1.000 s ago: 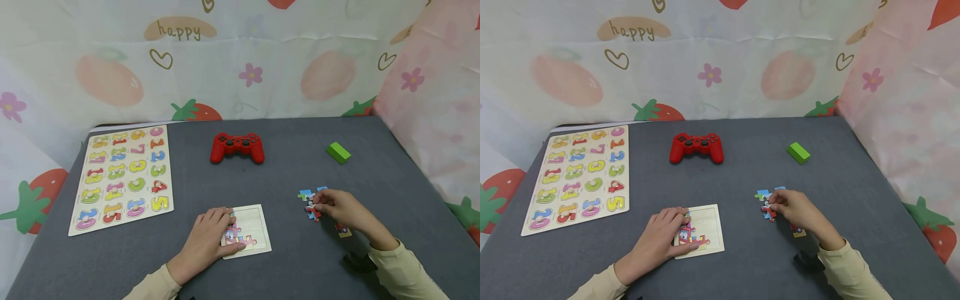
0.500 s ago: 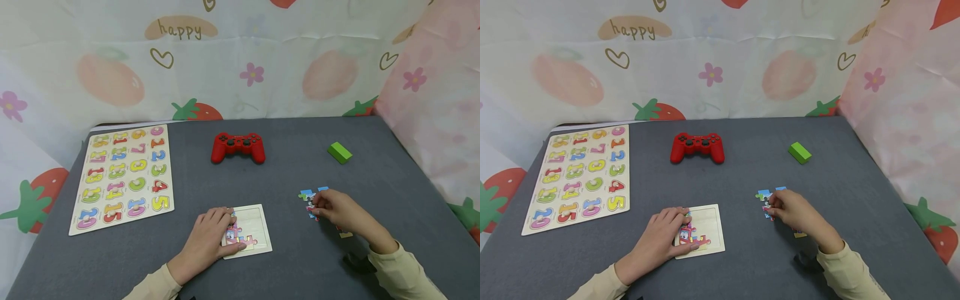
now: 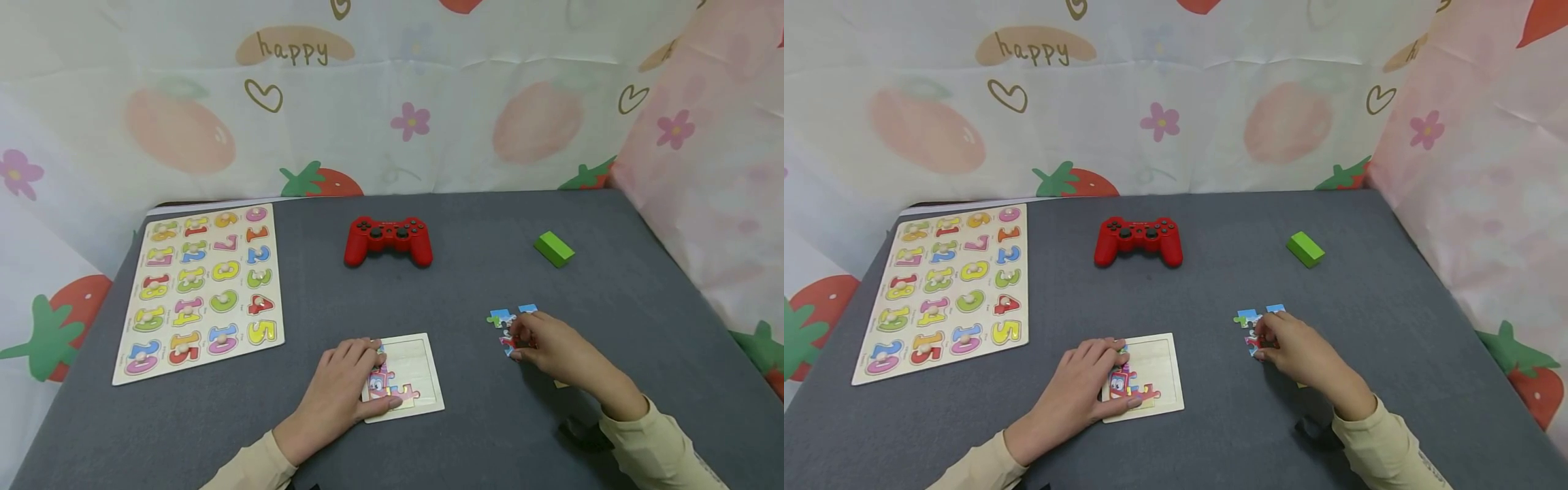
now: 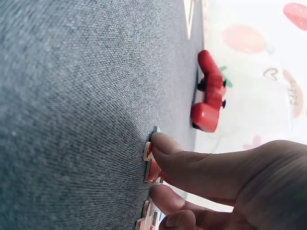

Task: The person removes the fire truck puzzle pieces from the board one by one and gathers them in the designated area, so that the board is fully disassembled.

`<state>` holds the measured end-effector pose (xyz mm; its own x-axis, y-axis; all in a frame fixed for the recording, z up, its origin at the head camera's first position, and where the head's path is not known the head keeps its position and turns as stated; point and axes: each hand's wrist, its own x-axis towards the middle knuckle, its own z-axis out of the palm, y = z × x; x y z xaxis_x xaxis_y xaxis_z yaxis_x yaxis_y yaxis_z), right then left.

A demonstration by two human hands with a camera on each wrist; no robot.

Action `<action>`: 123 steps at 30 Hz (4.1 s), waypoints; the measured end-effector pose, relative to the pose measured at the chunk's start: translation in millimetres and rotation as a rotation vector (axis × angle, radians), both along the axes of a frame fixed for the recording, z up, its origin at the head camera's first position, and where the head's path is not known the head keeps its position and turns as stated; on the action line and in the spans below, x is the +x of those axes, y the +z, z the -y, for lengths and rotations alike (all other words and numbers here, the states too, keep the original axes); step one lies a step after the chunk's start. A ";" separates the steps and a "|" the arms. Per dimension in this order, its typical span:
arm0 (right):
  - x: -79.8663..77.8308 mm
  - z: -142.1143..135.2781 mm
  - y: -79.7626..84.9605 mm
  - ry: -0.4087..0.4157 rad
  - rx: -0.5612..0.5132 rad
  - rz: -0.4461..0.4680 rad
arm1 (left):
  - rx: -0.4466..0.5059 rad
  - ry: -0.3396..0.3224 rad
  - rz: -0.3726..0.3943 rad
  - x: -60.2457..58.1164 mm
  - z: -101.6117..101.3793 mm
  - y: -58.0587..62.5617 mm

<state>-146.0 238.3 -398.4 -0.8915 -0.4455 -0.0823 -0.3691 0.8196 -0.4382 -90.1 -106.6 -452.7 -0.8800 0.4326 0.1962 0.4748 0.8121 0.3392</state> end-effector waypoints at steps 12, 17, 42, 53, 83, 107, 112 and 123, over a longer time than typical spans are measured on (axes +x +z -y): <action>19.1 40.1 7.3 0.102 -0.081 -0.111 | -0.006 -0.001 -0.003 0.6 -0.5 0.0; 33.9 80.5 -2.1 0.215 -0.134 -0.022 | -0.021 -0.002 -0.003 0.8 -0.8 1.3; 48.0 132.1 -14.3 0.229 -0.115 0.012 | -0.034 -0.193 0.053 -0.3 17.1 19.6; 51.1 131.7 -15.7 0.229 -0.099 -0.030 | -0.032 -0.260 0.179 -1.6 24.0 24.4; 26.6 33.0 2.5 0.092 -0.320 0.107 | 0.054 -0.212 0.202 -5.9 25.3 18.8; 28.4 -30.6 -0.4 0.030 -0.190 0.098 | 0.072 -0.080 0.100 19.8 26.2 -1.7; 31.6 -29.9 -3.3 0.055 -0.185 0.062 | 0.060 -0.089 0.053 16.2 27.6 -5.1; 36.3 -26.3 -2.0 0.031 -0.168 0.034 | 0.093 -0.077 0.058 12.4 24.5 -5.4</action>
